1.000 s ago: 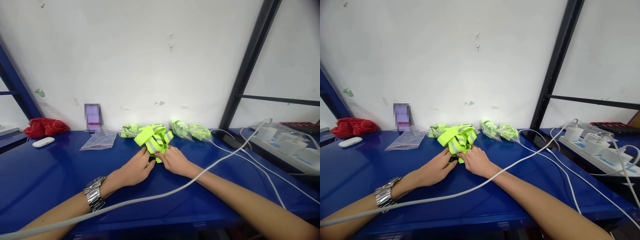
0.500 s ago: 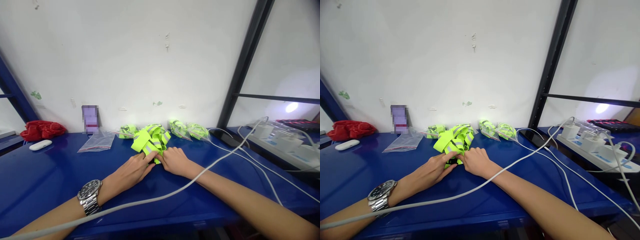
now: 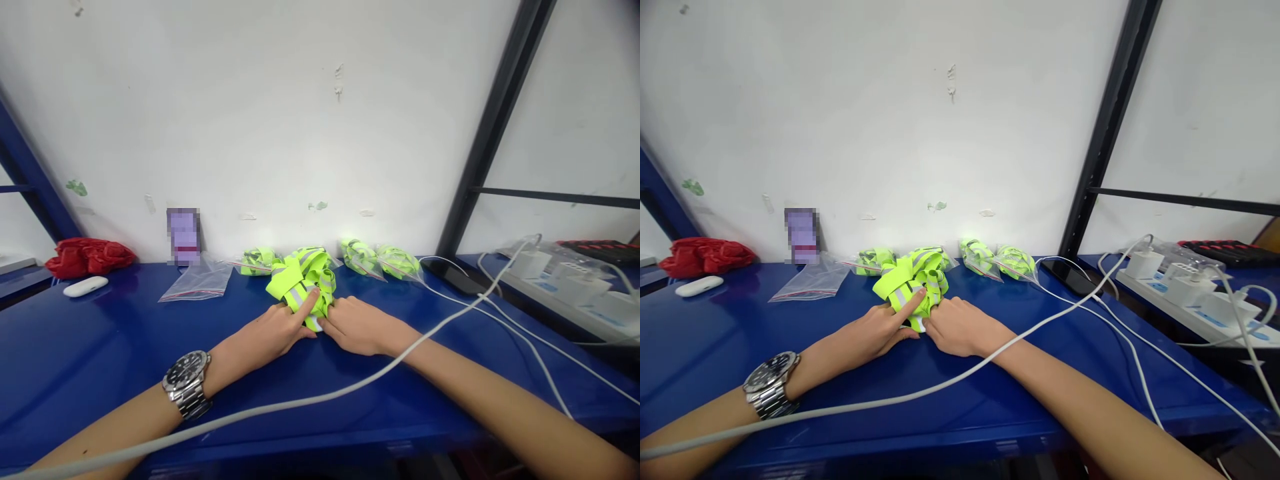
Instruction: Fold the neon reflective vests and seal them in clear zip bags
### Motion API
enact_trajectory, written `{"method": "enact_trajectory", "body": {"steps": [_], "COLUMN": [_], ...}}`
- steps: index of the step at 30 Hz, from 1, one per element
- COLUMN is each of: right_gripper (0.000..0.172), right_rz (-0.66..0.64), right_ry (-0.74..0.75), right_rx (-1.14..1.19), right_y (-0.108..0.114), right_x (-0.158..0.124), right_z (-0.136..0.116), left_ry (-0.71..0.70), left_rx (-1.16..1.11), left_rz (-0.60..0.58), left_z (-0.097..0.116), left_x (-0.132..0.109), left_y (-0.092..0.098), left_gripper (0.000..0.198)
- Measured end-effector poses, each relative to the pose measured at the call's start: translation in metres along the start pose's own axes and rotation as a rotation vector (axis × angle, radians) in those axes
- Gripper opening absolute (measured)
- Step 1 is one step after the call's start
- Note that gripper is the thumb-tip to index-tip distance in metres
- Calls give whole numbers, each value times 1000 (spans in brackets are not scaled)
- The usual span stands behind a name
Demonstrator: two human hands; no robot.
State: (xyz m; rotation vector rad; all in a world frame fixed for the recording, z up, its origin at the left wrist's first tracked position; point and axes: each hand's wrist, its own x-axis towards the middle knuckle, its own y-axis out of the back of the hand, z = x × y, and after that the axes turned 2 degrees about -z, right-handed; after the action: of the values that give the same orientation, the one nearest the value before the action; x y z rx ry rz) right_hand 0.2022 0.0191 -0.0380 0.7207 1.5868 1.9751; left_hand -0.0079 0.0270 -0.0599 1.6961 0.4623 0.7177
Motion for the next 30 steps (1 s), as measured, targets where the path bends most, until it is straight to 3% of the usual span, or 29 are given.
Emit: {"method": "enact_trajectory", "body": {"steps": [5,10,17,22,30], "right_gripper": [33,37,43,58,26], "right_rz": [88,101,40,22,-30], "right_ry": [-106,-10,-25,24,-4], "right_rx": [132,72,-108,-137,-148], "right_y": [-10,-8,1,-1,-4], "right_x": [2,-2,-2,8,17], "right_z": [6,-1,-11,-5,5], "left_ry": [45,56,49,46,66], "left_rx": [-16,-14,-64,-83,-152], "left_rz": [15,55,-24,-59,-105], "left_z": [-1,-1,-1,-4,-5], "left_x": [-6,-8,-13,-11,-8], "left_y": [-3,-4,2,6,6], "left_gripper": [63,69,70,65,60]}}
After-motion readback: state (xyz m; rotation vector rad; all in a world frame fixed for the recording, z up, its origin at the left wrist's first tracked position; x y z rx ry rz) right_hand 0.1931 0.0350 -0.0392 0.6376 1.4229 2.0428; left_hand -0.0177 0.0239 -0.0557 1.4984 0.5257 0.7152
